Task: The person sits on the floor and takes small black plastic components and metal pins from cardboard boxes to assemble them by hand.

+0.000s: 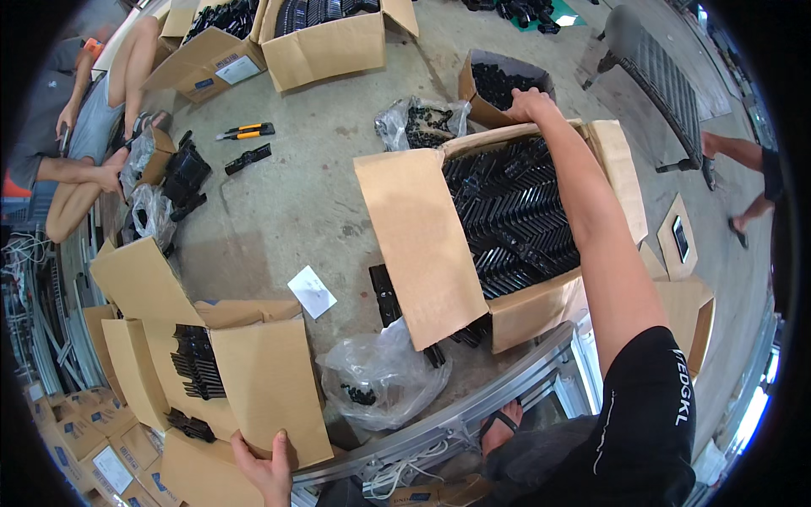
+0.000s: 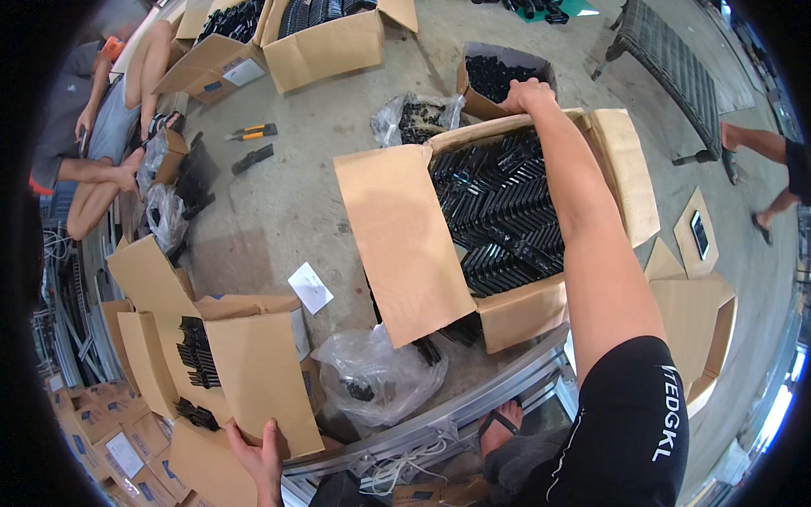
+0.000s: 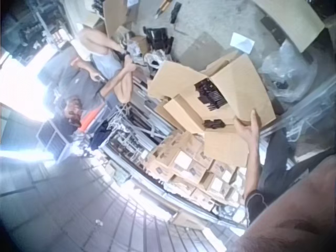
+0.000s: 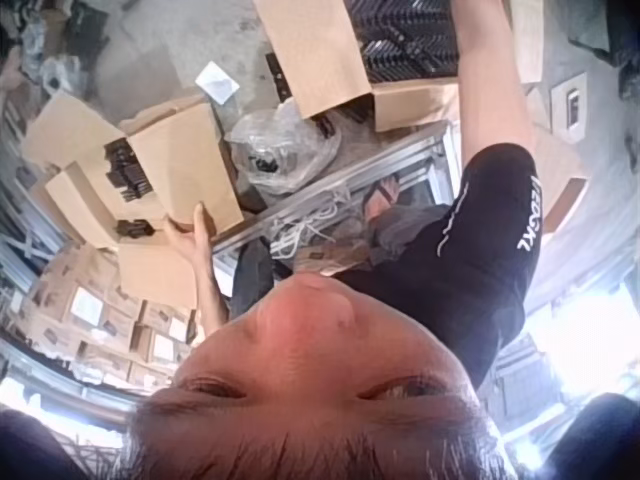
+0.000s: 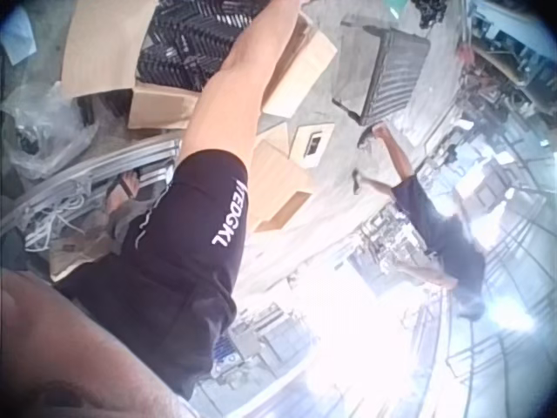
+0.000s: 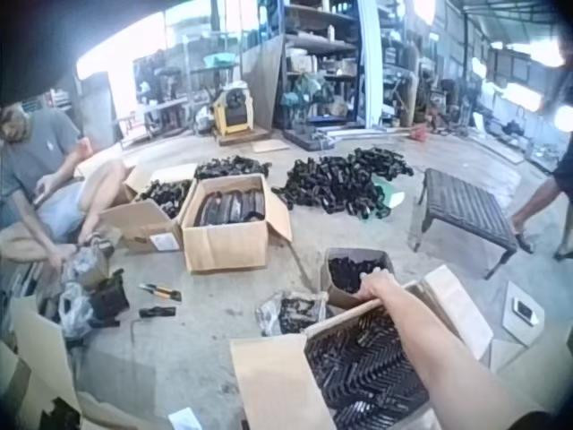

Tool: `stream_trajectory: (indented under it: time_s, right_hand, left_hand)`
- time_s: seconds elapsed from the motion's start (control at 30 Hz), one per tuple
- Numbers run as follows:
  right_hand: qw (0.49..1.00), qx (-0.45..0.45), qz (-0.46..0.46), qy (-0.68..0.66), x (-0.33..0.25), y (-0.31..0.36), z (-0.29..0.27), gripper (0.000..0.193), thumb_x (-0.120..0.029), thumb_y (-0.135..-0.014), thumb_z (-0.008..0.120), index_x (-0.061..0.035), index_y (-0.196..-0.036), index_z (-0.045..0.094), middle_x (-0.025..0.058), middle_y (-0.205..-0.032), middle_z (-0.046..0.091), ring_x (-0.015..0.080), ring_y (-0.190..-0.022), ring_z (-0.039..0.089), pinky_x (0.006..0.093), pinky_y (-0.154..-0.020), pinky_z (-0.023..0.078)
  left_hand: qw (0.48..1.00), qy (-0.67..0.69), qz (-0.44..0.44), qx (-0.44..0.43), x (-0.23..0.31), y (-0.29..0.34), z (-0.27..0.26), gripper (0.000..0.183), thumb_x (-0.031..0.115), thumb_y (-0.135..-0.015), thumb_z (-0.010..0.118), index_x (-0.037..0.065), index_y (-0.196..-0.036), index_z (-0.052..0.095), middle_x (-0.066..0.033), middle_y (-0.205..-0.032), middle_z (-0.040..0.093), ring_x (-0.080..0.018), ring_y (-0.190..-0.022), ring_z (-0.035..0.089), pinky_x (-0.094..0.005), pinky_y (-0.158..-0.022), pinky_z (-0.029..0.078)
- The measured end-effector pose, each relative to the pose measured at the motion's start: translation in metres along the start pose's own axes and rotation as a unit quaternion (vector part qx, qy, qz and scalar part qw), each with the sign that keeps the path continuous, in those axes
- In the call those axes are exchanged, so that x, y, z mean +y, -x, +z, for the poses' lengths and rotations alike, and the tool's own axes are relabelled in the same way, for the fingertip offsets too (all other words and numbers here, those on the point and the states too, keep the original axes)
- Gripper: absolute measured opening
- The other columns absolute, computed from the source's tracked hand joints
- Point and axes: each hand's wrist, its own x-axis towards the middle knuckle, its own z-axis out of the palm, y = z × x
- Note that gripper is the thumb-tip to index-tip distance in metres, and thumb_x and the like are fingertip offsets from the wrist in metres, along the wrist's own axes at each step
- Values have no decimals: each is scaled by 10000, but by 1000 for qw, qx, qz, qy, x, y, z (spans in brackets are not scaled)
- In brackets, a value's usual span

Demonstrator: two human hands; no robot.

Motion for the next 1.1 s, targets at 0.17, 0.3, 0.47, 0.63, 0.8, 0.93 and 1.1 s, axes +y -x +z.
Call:
stream_trajectory:
  time_s: [0.17,0.3,0.47,0.63,0.8,0.93,1.1]
  right_hand:
    - [999,11,-38,25,2,-11,5,679,-574,-897,581,-142,-1416,514,108,-1425,545,331,-1364,455,464,-1066,436]
    - [992,68,-72,82,-5,6,6,630,-555,-916,572,-128,-1379,561,112,-1463,497,338,-1357,451,468,-1073,424]
    - [995,70,-53,42,2,-15,18,728,-593,-895,586,-106,-1428,500,193,-1537,354,386,-1392,384,475,-1113,374]
    - [999,45,-30,-9,-4,-18,17,826,-630,-872,576,-78,-1469,431,240,-1493,406,386,-1351,455,474,-1097,406]
    - [994,-1,-87,64,3,-32,12,779,-601,-871,577,-58,-1423,491,226,-1486,431,398,-1344,462,476,-1089,418]
    - [999,5,-5,-47,-8,-25,12,788,-622,-856,570,-44,-1390,523,202,-1502,419,422,-1354,444,498,-1102,400]
    - [996,16,44,-72,-19,-3,7,804,-609,-833,612,-105,-1444,475,176,-1517,414,383,-1376,433,509,-1099,405]
  left_hand:
    - [1000,8,7,5,-3,-1,3,497,155,-806,785,-46,-1167,509,-152,-1059,583,-251,-1006,567,-363,-930,442]
    - [1000,10,-3,4,1,2,1,489,151,-806,780,-46,-1163,510,-152,-1059,582,-249,-1003,568,-363,-926,444]
    - [1000,-4,-5,-3,7,-1,0,487,144,-810,771,-44,-1174,506,-152,-1065,581,-245,-1005,569,-358,-922,449]
    - [1000,10,-9,-7,6,1,0,454,114,-835,734,-38,-1193,501,-140,-1105,576,-226,-1057,547,-345,-966,420]
    - [1000,0,-7,-10,6,0,2,453,113,-837,730,-38,-1195,499,-138,-1099,575,-227,-1053,546,-345,-966,417]
    - [1000,-9,-5,-2,6,0,3,491,150,-827,752,-47,-1196,494,-147,-1088,573,-242,-1034,557,-361,-944,431]
    - [1000,-20,-2,8,0,0,3,526,175,-812,773,-55,-1193,493,-161,-1075,577,-262,-1015,572,-376,-921,450]
